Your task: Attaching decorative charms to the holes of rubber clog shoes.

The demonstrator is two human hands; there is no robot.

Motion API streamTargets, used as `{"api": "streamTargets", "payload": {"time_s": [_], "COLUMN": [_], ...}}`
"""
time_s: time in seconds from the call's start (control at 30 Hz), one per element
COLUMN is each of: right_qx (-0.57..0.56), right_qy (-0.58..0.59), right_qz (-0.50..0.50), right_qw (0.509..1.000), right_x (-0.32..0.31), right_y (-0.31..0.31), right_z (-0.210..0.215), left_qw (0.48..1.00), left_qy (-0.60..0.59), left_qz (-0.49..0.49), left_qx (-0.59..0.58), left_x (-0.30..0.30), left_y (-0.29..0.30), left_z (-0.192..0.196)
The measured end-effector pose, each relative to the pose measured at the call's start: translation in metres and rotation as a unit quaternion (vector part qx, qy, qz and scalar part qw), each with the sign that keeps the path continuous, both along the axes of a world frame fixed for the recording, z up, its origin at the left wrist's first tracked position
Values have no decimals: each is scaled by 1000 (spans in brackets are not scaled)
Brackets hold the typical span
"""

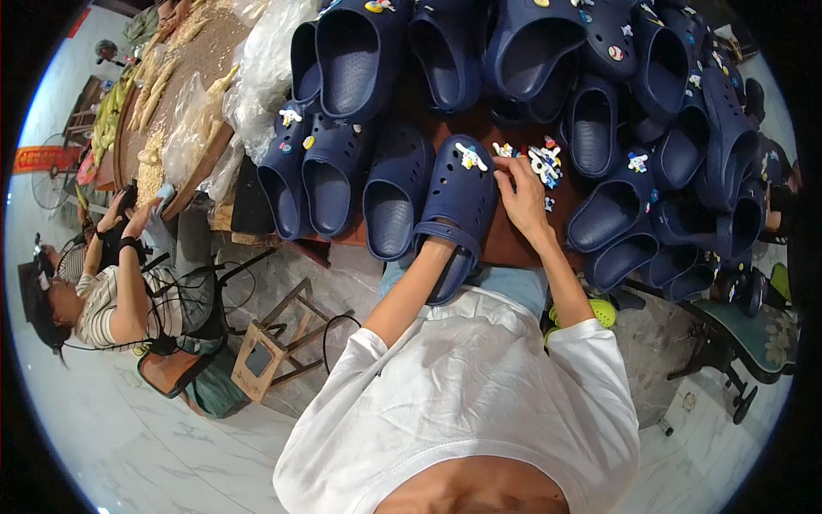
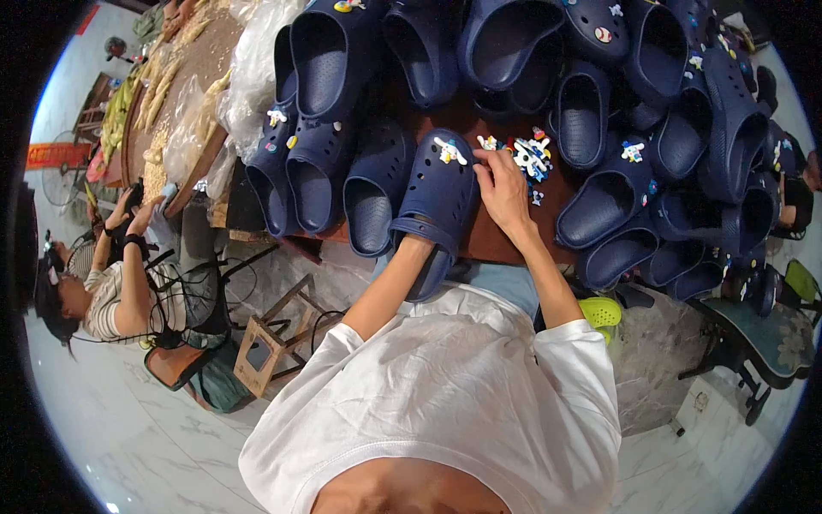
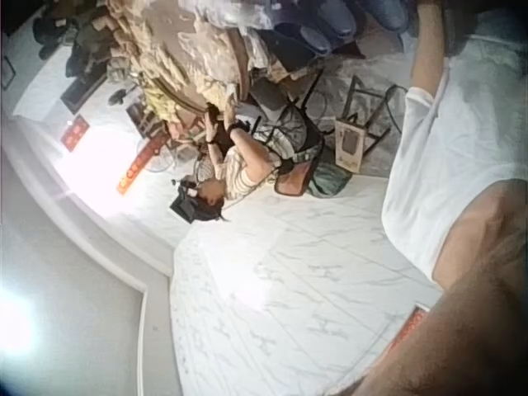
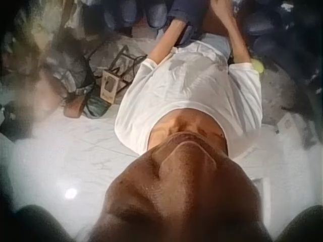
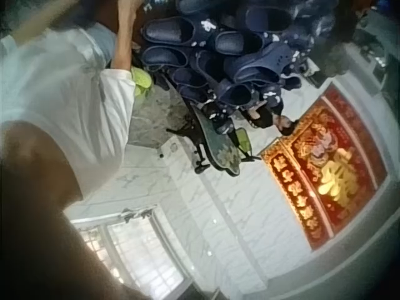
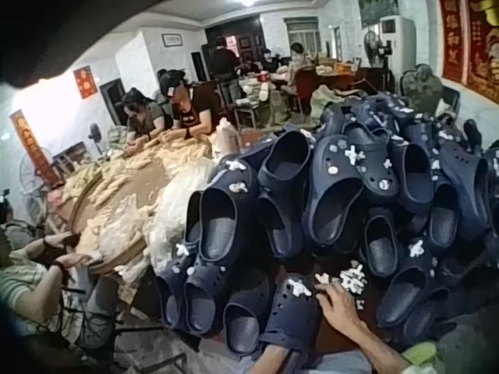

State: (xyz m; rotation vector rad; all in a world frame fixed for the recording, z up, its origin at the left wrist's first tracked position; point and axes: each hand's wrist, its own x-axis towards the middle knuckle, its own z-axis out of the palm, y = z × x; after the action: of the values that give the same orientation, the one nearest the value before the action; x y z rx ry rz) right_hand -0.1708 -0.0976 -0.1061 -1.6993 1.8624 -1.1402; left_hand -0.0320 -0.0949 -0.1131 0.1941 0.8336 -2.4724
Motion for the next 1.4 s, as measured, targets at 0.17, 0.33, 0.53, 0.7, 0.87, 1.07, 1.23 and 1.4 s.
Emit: {"api": "streamTargets", "payload": {"time_s": [0.17, 0.33, 0.53, 0.7, 0.87, 1.07, 1.23, 1.4], "right_qx": [-37, -24, 26, -34, -7, 28, 49, 51], "right_qy": [-14, 14, -83, -30, -51, 24, 31, 140], "right_qz": [18, 4, -7, -19, -37, -108, -116, -133], "right_qw": [999, 1000, 996, 999, 998, 993, 992, 980], "right_x": [12, 19, 22, 23, 13, -16, -21, -14], "right_y": [-11, -27, -29, -4, 60, 107, 94, 74], "right_z": [5, 0, -1, -5, -11, -29, -23, -25], "left_qw": [996, 987, 966, 941, 910, 862, 834, 824], "left_qy": [-80, -156, -241, -314, -382, -467, -488, -501], "left_qz": [2, -2, -22, -32, -16, 0, 36, 36], "left_qx": [-24, -51, -87, -125, -160, -197, -255, -261], "left_x": [-2, -12, -4, 3, 10, 37, 44, 49], "left_y": [-2, -8, -12, -6, -4, 19, 29, 36], "left_z": [-2, -6, -9, -11, -14, -7, -15, -19]}}
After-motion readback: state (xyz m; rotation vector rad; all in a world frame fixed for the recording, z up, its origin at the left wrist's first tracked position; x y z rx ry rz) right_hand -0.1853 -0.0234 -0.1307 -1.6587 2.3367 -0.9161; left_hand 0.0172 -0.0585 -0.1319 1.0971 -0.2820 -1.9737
